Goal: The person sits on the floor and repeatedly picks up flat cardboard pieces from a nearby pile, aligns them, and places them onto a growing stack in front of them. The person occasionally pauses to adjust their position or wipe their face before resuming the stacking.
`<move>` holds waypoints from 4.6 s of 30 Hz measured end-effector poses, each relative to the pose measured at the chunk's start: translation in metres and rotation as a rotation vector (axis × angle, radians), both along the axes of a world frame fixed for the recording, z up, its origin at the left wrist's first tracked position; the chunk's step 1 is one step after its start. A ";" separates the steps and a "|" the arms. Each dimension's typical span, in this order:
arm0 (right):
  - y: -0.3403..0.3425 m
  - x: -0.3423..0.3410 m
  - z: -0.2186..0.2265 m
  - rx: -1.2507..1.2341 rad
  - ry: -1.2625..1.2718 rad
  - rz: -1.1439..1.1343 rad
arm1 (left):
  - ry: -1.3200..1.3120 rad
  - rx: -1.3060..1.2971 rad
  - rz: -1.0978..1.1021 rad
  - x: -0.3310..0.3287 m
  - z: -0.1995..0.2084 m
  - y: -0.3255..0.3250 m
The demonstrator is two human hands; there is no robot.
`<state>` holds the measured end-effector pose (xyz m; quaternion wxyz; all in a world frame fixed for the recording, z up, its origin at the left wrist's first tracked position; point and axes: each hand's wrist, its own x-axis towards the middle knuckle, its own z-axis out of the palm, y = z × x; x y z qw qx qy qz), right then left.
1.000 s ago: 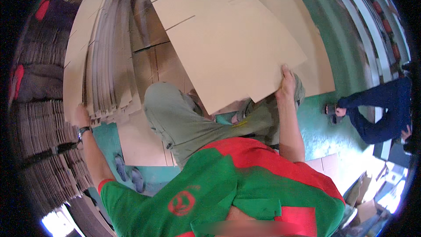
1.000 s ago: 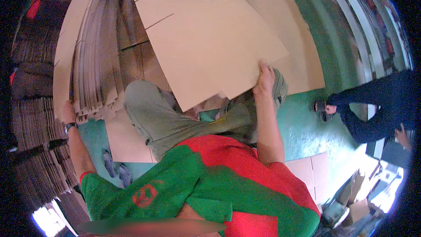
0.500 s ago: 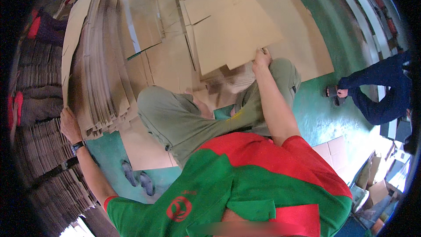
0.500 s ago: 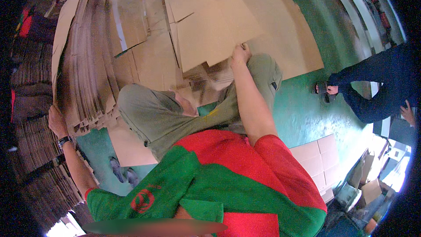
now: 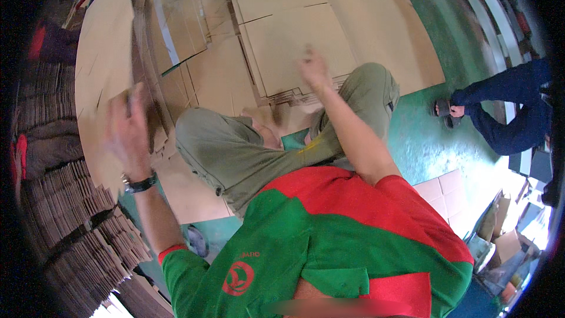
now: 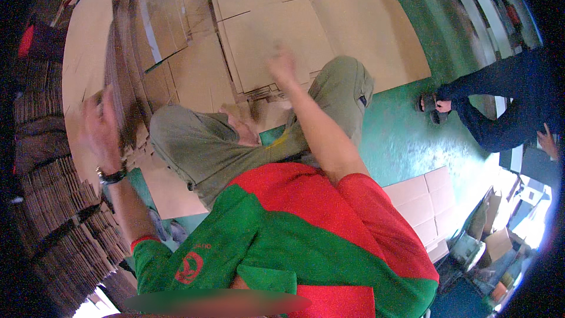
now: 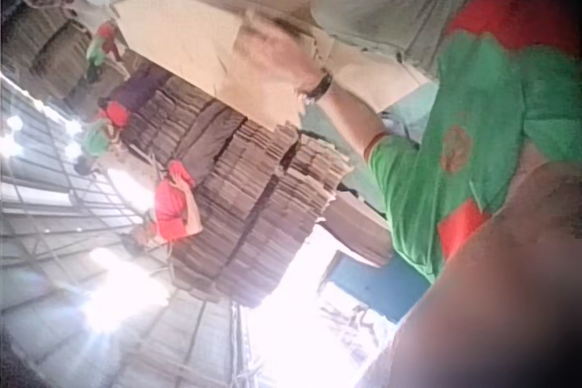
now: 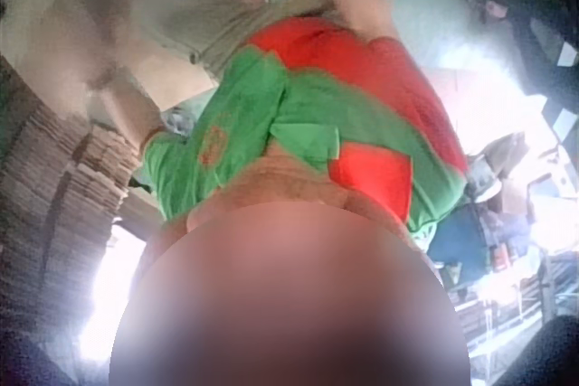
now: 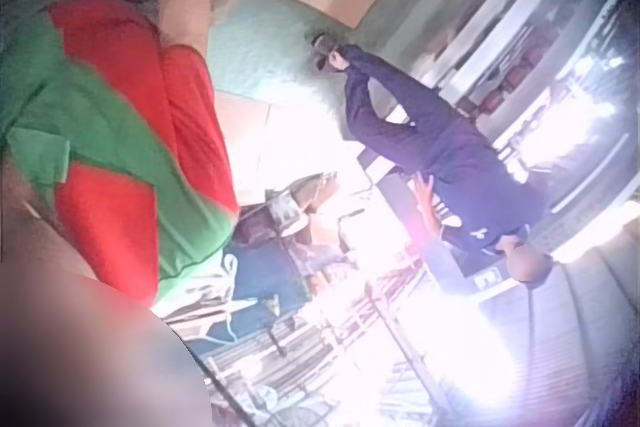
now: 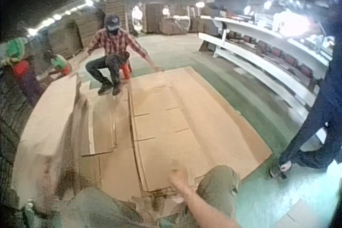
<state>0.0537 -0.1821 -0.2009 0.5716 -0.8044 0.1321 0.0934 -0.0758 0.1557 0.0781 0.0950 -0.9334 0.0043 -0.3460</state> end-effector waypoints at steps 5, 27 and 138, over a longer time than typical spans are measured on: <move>0.101 -0.085 0.090 0.653 -0.172 0.666 | 0.133 -0.109 -0.006 0.032 -0.038 -0.094; 0.031 -0.014 0.073 0.887 0.004 -0.044 | -0.053 -0.623 0.259 -0.050 -0.107 0.140; -0.052 0.040 -0.137 0.661 0.338 -1.104 | 0.093 0.117 0.376 -0.068 -0.079 0.197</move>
